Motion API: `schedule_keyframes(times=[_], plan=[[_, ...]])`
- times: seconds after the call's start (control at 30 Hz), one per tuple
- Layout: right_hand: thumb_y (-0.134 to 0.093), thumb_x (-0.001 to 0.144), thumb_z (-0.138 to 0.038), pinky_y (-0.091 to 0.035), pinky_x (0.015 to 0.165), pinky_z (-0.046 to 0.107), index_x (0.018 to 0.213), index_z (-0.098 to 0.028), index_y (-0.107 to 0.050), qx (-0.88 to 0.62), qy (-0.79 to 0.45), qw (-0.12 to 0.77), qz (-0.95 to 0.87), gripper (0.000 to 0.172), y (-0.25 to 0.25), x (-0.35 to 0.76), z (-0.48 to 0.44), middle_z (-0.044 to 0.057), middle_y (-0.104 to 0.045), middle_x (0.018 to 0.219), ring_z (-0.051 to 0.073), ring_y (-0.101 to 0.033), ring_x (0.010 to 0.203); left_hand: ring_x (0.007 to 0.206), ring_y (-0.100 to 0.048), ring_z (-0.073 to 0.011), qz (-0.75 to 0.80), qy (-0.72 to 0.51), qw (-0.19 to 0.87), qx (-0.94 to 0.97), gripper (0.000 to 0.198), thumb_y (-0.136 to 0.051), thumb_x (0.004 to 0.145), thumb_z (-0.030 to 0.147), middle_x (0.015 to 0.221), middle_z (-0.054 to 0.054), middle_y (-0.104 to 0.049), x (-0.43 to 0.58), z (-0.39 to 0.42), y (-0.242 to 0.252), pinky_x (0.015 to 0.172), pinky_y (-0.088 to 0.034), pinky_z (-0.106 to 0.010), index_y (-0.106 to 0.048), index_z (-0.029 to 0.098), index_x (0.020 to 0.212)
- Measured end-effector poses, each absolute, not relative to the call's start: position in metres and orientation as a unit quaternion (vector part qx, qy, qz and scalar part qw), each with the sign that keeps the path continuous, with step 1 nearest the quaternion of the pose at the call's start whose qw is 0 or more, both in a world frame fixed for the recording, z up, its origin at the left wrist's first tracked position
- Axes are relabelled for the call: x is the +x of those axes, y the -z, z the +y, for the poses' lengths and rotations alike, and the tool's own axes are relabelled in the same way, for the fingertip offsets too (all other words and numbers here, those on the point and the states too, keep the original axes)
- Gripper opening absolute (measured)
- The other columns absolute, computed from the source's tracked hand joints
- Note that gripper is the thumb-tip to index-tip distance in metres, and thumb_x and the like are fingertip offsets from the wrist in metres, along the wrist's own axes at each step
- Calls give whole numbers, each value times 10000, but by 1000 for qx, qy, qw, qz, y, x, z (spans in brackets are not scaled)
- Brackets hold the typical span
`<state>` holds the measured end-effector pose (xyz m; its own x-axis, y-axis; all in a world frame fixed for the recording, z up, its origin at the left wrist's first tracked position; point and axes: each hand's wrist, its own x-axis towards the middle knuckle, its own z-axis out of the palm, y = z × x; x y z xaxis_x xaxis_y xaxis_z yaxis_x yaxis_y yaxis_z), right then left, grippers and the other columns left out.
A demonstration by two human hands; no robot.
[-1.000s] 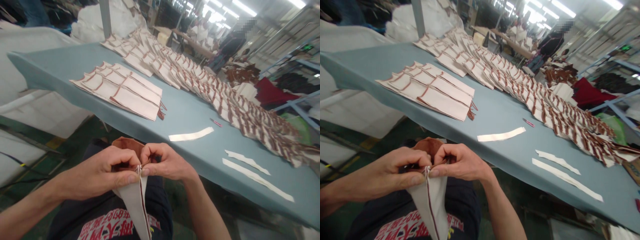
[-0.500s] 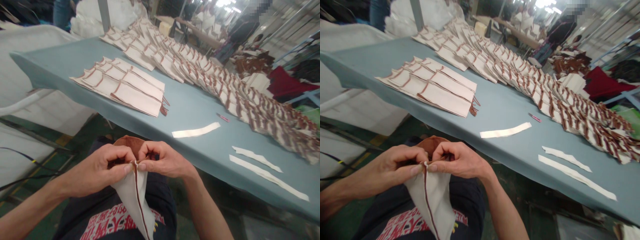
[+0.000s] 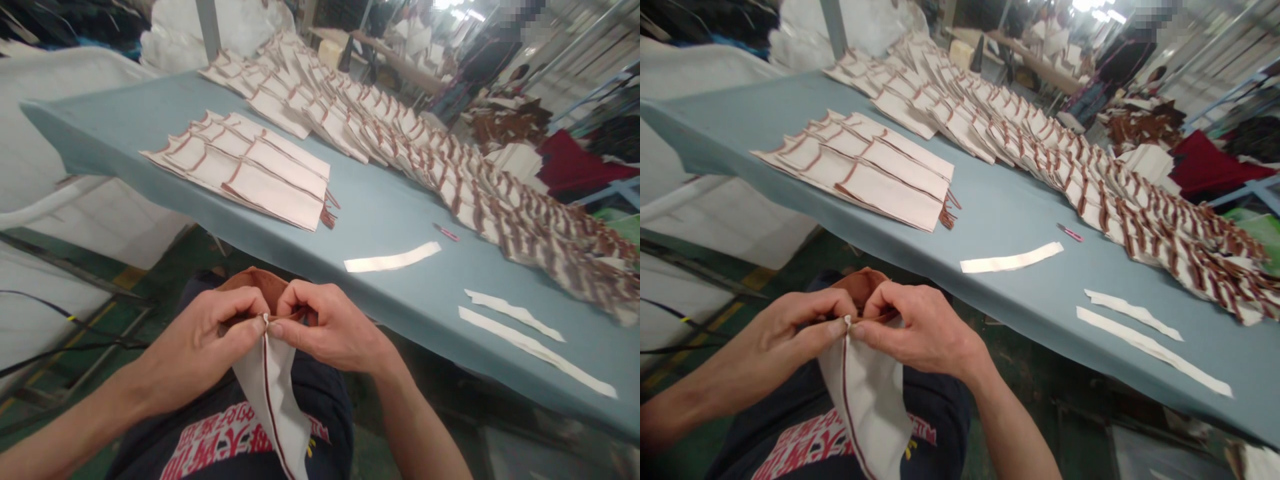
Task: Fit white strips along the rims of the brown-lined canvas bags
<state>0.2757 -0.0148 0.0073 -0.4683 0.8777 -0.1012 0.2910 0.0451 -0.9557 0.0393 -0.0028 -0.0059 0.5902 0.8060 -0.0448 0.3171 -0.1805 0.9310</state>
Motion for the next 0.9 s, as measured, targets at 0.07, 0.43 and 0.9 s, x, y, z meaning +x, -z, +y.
schedule_keyframes(times=[0.07,0.43,0.9], plan=[[-840,1045,-540,-391,653,267,847,-228,-628,-447,-521,276,-672,426,-9,276,-18,-50,-612,777,129,-520,697,625,-559,-144,379,-243,492,745,375,-555,1089,369,690,50,-620,39,-4,5,565,-418,-234,-664,224,761],[-881,1033,-601,-472,681,256,929,-213,-704,-417,-557,302,-652,439,-1,280,-20,-25,-706,856,135,-592,741,707,-664,-138,315,-209,541,751,380,-600,1154,391,784,34,-722,22,6,12,646,-516,-167,-785,215,873],[-672,1208,-299,-652,928,304,1110,-213,-836,-364,-258,309,-840,209,-3,277,-30,80,-934,1089,209,-864,982,709,-682,-146,316,-227,556,735,353,-650,1153,404,786,30,-762,15,4,16,664,-528,-166,-820,231,896]])
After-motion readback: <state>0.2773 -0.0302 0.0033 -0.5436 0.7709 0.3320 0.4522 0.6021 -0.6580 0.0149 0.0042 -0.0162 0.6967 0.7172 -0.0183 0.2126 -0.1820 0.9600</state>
